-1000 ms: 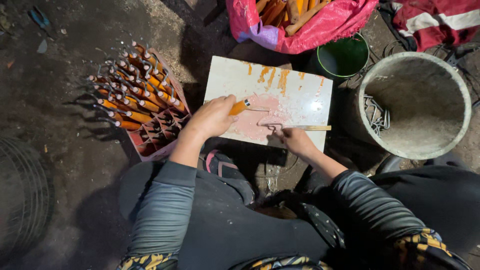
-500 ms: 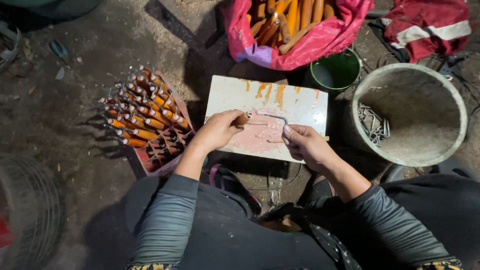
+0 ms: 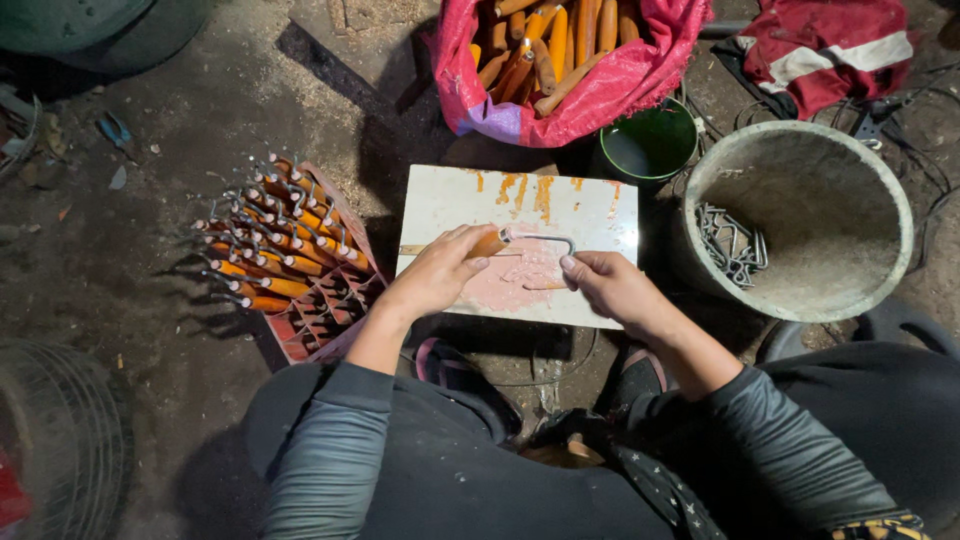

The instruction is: The person sits on the floor and repeatedly inserts metal mortar shells into orange cylindrical casings. They pick up a casing, insert a shell, and place the assembled unit into a red crate. The person also scrapes a pinkish substance on a white board using a metal tool.

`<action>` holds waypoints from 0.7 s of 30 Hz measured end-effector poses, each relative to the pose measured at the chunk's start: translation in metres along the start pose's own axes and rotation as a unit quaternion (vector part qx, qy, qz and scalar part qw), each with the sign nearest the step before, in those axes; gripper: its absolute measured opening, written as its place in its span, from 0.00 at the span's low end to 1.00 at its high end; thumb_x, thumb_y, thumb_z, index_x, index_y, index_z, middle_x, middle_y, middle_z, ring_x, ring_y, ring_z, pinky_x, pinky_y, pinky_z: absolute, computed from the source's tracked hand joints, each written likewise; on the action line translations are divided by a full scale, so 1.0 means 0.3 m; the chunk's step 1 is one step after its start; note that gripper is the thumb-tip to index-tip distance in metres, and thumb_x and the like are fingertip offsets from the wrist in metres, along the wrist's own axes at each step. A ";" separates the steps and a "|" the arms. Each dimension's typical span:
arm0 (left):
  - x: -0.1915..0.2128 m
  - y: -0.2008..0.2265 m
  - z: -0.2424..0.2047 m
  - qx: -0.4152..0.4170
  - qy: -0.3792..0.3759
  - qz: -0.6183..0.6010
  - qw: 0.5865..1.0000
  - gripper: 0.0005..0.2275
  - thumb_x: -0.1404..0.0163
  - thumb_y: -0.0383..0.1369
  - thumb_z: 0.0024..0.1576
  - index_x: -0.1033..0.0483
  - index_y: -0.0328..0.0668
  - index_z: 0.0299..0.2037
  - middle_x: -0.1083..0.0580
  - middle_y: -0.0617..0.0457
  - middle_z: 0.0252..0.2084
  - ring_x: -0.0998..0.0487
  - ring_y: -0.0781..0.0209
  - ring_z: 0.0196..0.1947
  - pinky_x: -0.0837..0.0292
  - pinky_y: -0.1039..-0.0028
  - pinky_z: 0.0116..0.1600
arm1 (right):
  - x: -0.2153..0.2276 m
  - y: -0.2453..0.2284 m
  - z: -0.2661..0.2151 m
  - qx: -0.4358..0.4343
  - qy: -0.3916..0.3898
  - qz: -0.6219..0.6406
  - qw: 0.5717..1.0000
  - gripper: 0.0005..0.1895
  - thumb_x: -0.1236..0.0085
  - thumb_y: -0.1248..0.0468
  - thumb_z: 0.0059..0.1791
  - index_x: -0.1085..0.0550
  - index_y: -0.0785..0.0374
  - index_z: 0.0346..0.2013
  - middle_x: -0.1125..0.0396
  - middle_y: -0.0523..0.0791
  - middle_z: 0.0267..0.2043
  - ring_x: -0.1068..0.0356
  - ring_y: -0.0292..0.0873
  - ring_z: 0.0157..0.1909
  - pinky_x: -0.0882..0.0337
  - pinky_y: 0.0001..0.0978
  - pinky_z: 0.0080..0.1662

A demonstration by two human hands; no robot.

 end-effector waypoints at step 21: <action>-0.073 0.068 -0.041 -0.039 -0.175 -0.104 0.978 0.21 0.55 0.39 0.64 0.34 0.35 0.65 0.27 0.40 0.61 0.27 0.45 0.63 0.34 0.64 0.65 | -0.071 -0.206 -0.115 0.224 -0.026 -0.473 0.852 0.15 0.46 0.54 0.51 0.26 0.64 0.31 0.29 0.54 0.27 0.28 0.62 0.32 0.30 0.53 0.36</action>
Point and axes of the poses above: each hand's wrist, its own z-axis towards the middle knuckle, its own x-axis out of the back of the hand, y = z × x, the point moved 4 cm from there along z, towards the middle knuckle
